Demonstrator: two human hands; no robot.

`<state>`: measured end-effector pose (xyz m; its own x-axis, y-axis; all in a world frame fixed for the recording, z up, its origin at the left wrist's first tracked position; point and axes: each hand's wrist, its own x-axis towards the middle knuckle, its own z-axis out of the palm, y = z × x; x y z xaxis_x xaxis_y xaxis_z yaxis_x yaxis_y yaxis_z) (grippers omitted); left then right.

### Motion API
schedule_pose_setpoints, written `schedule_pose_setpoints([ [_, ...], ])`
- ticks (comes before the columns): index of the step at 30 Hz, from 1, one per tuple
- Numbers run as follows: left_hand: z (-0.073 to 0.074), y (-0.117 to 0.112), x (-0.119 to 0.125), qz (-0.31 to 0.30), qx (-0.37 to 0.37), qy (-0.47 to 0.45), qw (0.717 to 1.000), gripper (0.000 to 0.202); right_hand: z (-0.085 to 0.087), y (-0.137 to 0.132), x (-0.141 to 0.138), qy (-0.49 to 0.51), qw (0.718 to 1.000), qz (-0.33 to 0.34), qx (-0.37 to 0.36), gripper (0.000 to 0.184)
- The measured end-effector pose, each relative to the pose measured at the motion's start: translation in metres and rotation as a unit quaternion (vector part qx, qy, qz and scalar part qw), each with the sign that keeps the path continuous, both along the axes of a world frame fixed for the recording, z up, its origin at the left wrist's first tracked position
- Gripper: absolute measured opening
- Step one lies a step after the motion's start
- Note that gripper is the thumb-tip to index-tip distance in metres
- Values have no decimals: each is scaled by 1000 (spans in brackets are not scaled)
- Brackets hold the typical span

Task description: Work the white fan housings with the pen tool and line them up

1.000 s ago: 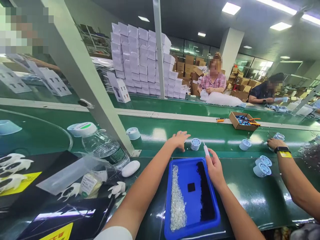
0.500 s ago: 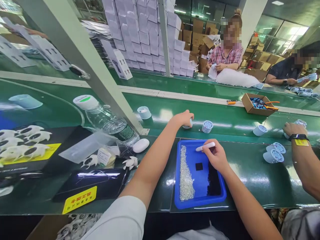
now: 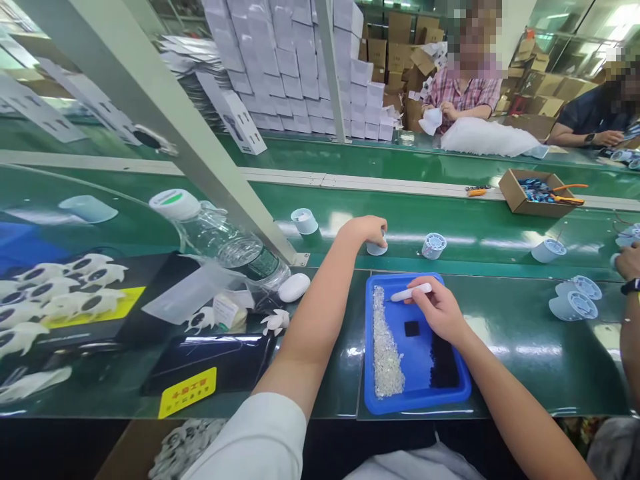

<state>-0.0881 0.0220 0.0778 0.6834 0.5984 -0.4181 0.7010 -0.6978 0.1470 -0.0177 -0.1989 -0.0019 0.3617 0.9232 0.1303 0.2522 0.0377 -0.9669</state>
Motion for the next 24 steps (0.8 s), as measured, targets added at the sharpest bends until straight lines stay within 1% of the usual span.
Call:
schedule_pose_setpoints([
  [8, 1, 4, -2, -6, 10, -8, 1000, 57, -1, 2, 0, -9, 1000, 7, 7, 34],
  [14, 3, 4, -3, -18, 10, -20, 1000, 46, -2, 1, 1, -8, 1000, 11, 3, 29],
  [20, 2, 4, -1, -19, 7, -27, 999, 48, -3, 2, 0, -5, 1000, 10, 11, 28],
  [24, 0, 3, 1, -25, 1, -37, 999, 48, -2, 2, 0, -24, 1000, 5, 10, 25],
])
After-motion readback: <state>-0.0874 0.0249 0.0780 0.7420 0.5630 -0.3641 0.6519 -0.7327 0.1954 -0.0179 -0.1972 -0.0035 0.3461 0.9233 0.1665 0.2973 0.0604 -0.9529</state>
